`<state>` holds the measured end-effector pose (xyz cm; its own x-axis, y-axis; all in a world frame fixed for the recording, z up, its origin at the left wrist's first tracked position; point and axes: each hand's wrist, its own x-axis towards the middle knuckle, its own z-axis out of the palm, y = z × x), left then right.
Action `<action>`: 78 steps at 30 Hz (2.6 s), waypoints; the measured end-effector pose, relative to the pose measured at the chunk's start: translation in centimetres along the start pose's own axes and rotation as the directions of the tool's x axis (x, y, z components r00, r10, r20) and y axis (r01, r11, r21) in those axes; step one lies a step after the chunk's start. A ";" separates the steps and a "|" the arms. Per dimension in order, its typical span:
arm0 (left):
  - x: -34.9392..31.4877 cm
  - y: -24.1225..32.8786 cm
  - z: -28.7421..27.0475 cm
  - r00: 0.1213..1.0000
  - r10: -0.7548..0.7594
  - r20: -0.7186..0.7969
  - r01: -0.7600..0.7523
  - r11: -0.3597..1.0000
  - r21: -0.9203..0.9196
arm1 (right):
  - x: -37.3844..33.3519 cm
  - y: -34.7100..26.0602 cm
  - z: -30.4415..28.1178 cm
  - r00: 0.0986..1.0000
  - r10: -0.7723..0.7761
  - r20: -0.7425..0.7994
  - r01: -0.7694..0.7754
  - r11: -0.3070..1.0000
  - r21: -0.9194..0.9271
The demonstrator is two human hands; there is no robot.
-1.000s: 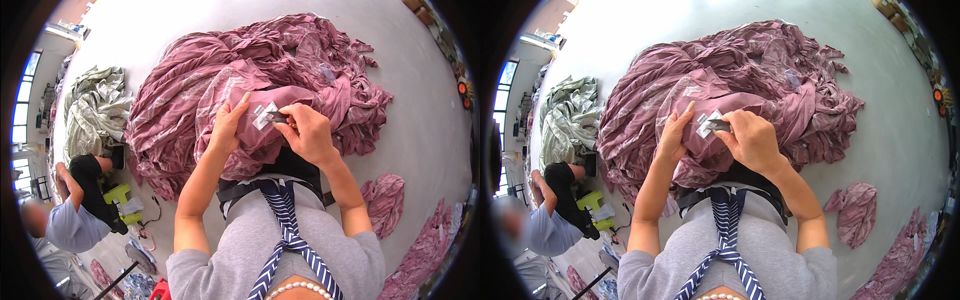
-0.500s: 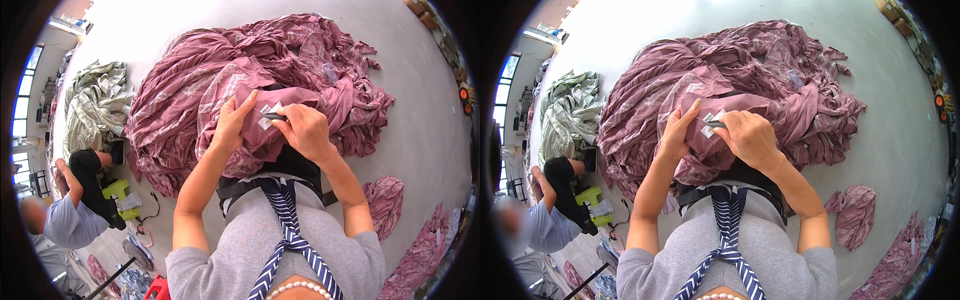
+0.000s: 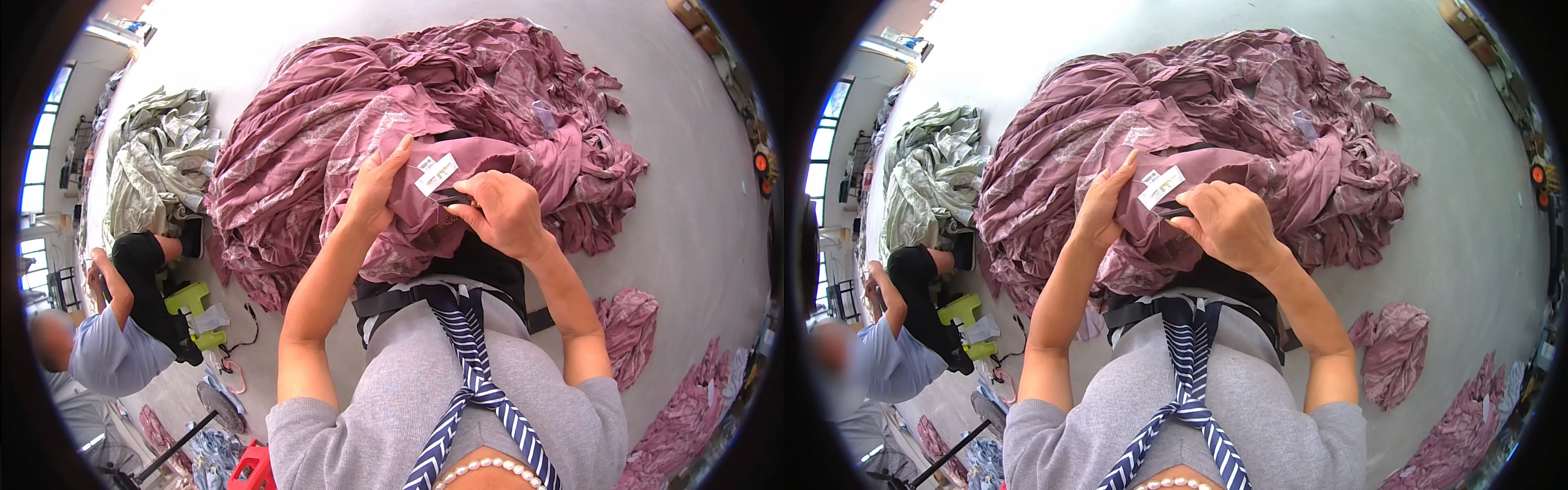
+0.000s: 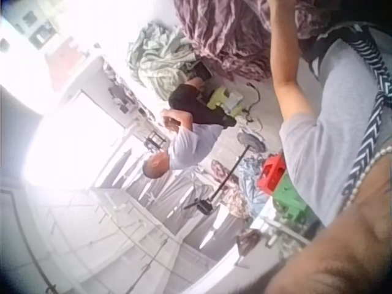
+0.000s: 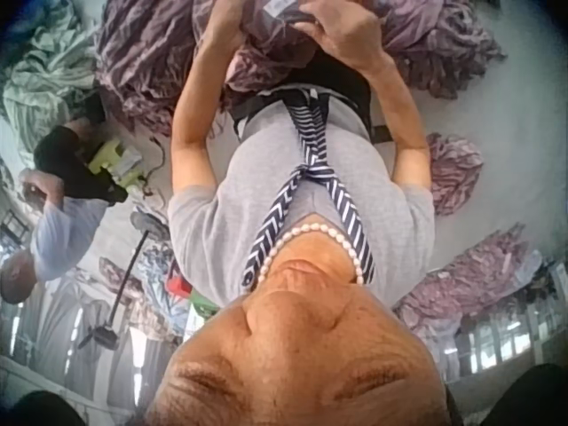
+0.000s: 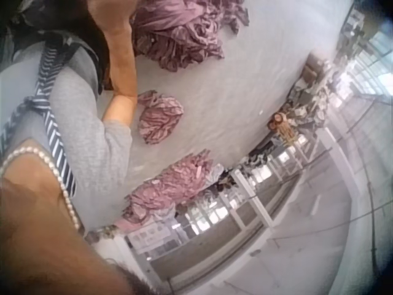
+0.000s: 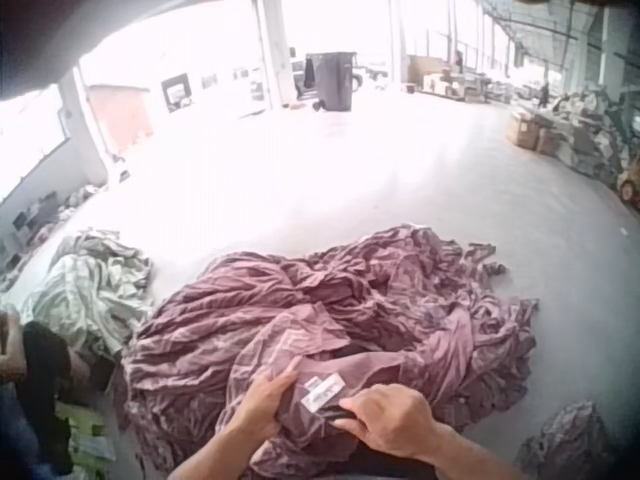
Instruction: The person repeatedly picks up pink garments from a large pile, uses a small blade to cut off the attached tags, and places the garments back on the pile. The process is repeated for multiple items.
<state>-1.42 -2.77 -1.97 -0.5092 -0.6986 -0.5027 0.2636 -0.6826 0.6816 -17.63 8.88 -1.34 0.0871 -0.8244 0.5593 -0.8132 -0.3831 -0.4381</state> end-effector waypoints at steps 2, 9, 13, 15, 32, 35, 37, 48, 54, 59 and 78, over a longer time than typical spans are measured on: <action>0.1 0.1 0.0 1.000 0.005 -0.002 -0.005 1.000 0.005 | 0.1 0.0 0.1 1.000 -0.026 0.007 0.026 0.999 -0.030; 0.4 -0.3 -0.5 0.999 -0.016 0.046 0.016 1.000 0.007 | 0.3 -0.3 0.3 0.997 -0.070 0.029 0.073 0.990 -0.123; 0.5 -0.3 -0.6 0.999 -0.017 0.044 0.015 0.999 0.029 | 0.4 -0.3 0.3 0.991 -0.135 0.022 0.137 0.971 -0.197; 0.6 -0.2 -0.8 0.998 -0.023 0.059 0.021 0.999 0.037 | 0.3 -0.1 0.5 0.993 -0.118 0.012 0.119 0.983 -0.138; -0.3 -3.0 -3.3 0.977 -0.187 0.099 0.177 0.979 0.096 | -4.2 0.2 0.5 0.851 0.510 -0.125 -0.459 0.838 0.294; -0.1 -3.4 -3.7 0.979 -0.181 0.091 0.185 0.982 -0.046 | -4.2 0.2 0.8 0.863 0.485 -0.145 -0.440 0.860 0.258; -0.2 -3.5 -3.8 0.979 -0.183 0.086 0.192 0.976 -0.106 | -4.1 -0.1 1.0 0.861 0.485 -0.156 -0.435 0.859 0.270; -1.2 -3.3 -3.5 0.994 -0.086 0.062 0.087 0.996 -0.015 | -3.2 -0.9 1.2 0.855 0.507 -0.106 -0.480 0.853 0.206; -2.2 -4.0 -2.8 0.998 0.063 -0.001 -0.063 0.998 -0.016 | -3.3 -2.6 1.6 0.796 0.605 -0.008 -0.543 0.721 0.431; -3.1 -4.5 -2.1 0.983 0.185 0.001 -0.185 0.983 0.005 | -3.1 -2.9 2.0 0.742 0.665 0.080 -0.636 0.661 0.398; -4.0 -4.1 -0.1 0.961 0.270 0.058 -0.276 0.924 0.267 | -2.8 -2.6 3.3 0.754 0.651 -0.090 -0.532 0.686 0.497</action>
<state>-0.39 2.85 -2.83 -0.4659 -0.8432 -0.2681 0.1654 -0.3807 0.9098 -13.89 10.85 -4.06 -0.5153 -0.8332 0.2004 -0.3178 -0.0313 -0.9476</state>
